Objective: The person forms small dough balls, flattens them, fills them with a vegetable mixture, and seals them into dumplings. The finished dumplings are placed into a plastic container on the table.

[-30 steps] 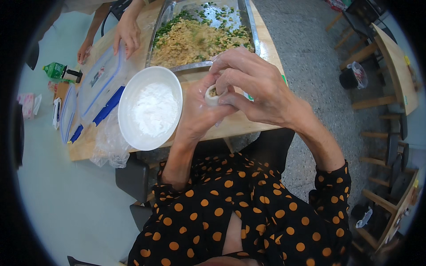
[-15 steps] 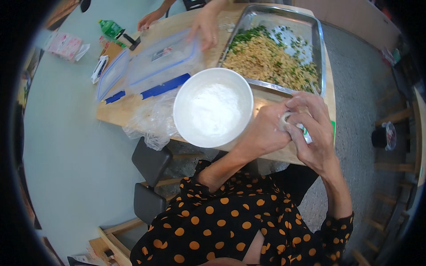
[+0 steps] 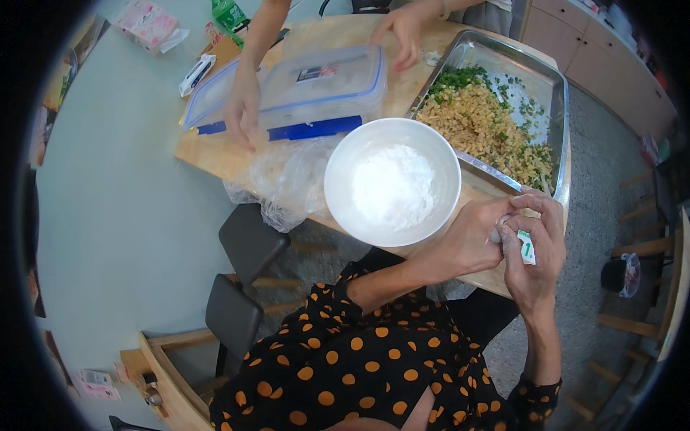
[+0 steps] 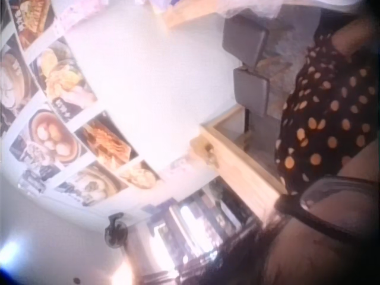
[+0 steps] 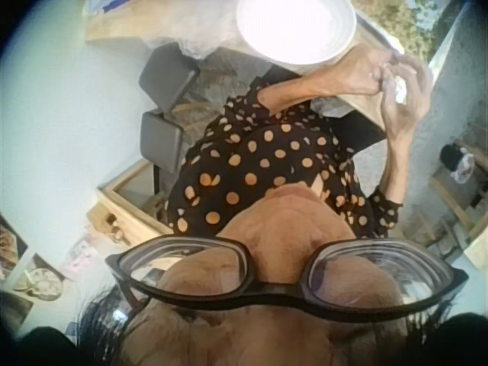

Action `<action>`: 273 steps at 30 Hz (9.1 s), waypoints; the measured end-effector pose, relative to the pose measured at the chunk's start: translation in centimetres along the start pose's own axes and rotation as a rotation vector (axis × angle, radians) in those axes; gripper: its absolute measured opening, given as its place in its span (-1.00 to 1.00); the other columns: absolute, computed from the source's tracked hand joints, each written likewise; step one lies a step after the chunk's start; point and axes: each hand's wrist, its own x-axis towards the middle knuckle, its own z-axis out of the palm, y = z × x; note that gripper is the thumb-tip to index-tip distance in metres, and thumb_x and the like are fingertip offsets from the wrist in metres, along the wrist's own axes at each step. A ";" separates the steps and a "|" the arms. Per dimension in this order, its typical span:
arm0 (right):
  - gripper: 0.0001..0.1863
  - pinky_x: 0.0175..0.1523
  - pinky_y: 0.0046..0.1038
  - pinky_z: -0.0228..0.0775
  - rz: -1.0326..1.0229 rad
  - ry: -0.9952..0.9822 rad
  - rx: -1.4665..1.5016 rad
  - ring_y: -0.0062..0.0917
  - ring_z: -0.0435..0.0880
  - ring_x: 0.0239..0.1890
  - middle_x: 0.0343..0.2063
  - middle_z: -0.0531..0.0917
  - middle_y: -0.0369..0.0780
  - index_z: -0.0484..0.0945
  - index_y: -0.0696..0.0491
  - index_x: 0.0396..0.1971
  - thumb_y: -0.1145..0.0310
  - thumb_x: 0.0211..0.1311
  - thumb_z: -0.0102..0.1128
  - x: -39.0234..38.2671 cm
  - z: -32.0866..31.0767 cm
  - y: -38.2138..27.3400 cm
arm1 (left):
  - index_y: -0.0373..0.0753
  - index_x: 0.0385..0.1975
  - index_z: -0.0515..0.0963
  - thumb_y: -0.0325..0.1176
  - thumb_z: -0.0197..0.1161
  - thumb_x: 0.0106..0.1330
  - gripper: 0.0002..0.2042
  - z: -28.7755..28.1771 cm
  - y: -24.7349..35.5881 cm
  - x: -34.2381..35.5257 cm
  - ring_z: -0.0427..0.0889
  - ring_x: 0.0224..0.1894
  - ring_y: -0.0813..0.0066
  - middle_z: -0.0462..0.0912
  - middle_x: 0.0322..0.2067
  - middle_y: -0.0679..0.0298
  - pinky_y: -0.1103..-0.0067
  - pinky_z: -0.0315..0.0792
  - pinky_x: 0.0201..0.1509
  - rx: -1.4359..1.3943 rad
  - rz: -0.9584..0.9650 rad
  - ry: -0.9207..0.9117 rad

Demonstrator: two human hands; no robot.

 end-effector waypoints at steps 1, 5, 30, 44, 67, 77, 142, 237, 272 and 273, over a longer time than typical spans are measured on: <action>-0.85 0.24 -0.16 0.40 -0.020 -0.015 -0.026 -0.13 0.58 0.14 -0.08 0.62 -0.06 0.60 0.17 -0.37 0.62 0.02 0.33 0.0 -0.3 -0.1 | -0.39 -0.14 0.55 -0.52 0.31 0.04 -0.67 0.0 0.0 0.0 0.71 -0.25 0.16 0.68 -0.32 0.02 0.40 0.53 -0.15 -0.013 -0.022 -0.021; -0.86 0.23 -0.20 0.40 0.021 -0.006 -0.023 -0.18 0.60 0.11 -0.11 0.64 -0.09 0.62 0.18 -0.36 0.63 0.04 0.31 0.7 -1.5 -0.5 | -0.38 -0.17 0.56 -0.48 0.38 0.05 -0.68 -0.2 0.2 0.0 0.72 -0.15 0.19 0.69 -0.29 0.02 0.39 0.53 -0.02 -0.043 -0.084 -0.082; -0.82 -0.03 -0.28 0.42 -0.032 -0.252 0.236 -0.29 0.60 -0.15 -0.26 0.67 -0.15 0.69 0.16 -0.28 0.59 0.06 0.31 2.9 -3.1 3.1 | -0.32 0.13 0.46 -0.39 0.55 -0.01 -0.36 -2.0 0.5 -0.2 0.60 -0.28 0.57 0.61 -0.16 0.27 0.65 0.46 -0.23 -0.454 -0.519 -0.220; -0.92 0.26 -0.10 0.41 -0.154 -0.346 0.451 -0.21 0.57 0.15 -0.12 0.69 -0.20 0.67 0.08 -0.48 0.45 0.01 0.41 1.8 -3.1 5.3 | -0.32 -0.04 0.45 -0.40 0.49 -0.04 -0.48 -1.5 1.7 -0.1 0.35 -0.66 0.78 0.53 -0.40 0.31 0.77 0.09 -0.69 -0.589 -0.592 -0.298; -0.87 -0.03 -0.51 0.52 0.466 0.268 0.652 -0.59 0.65 -0.10 -0.17 0.68 -0.23 0.64 0.23 -0.18 0.54 0.39 0.14 -1.4 0.0 3.3 | -0.21 -0.34 0.53 -0.50 0.49 0.16 -0.79 -0.6 2.1 0.5 0.53 -0.44 0.72 0.61 -0.40 0.40 0.72 0.36 -0.39 -0.379 -0.353 -0.021; -0.76 -0.15 -0.57 0.53 0.617 0.370 0.985 -0.61 0.68 -0.14 -0.12 0.67 -0.20 0.48 0.20 0.04 0.53 0.42 0.10 -2.1 1.2 0.4 | -0.25 -0.34 0.54 -0.48 0.43 0.30 -0.86 1.9 3.2 1.8 0.55 -0.31 0.76 0.63 -0.35 0.41 0.72 0.46 -0.23 -0.350 -0.145 0.245; -0.46 -0.19 -0.44 0.70 0.843 -0.307 0.658 -0.47 0.77 -0.28 -0.27 0.69 -0.06 0.32 0.41 0.23 0.41 0.32 -0.03 12.9 2.6 -3.7 | -0.32 -0.39 0.55 -0.46 0.21 0.36 -0.91 -22.2 8.8 -6.5 0.67 -0.24 0.30 0.68 -0.47 0.17 0.12 0.31 0.35 0.081 0.046 0.611; -0.53 -0.12 -0.46 0.41 -0.122 -0.583 -0.052 -0.51 0.61 -0.19 -0.27 0.64 -0.30 0.64 0.11 -0.08 0.09 0.14 0.42 38.4 13.2 21.6 | -0.39 -0.50 0.48 -0.57 0.08 0.35 -0.85 -17.5 1.6 -2.7 0.64 -0.45 0.32 0.60 -0.54 0.11 0.35 0.62 -0.18 0.030 -0.270 0.672; -0.64 0.20 -0.48 0.42 0.318 -0.162 0.425 -0.55 0.64 -0.02 -0.12 0.71 -0.24 0.63 0.18 0.02 0.43 0.22 0.36 35.2 12.4 23.0 | -0.38 -0.42 0.46 -0.50 0.14 0.42 -0.86 -17.5 1.3 -3.1 0.63 -0.44 0.32 0.59 -0.53 0.12 0.35 0.59 -0.15 -0.004 -0.298 0.628; -0.64 0.19 -0.47 0.43 0.291 -0.163 0.426 -0.55 0.64 -0.02 -0.12 0.70 -0.24 0.61 0.18 0.02 0.46 0.21 0.35 35.0 12.6 22.8 | -0.38 -0.42 0.46 -0.50 0.14 0.42 -0.86 -17.5 1.3 -3.2 0.63 -0.44 0.32 0.59 -0.53 0.12 0.34 0.59 -0.15 -0.022 -0.284 0.631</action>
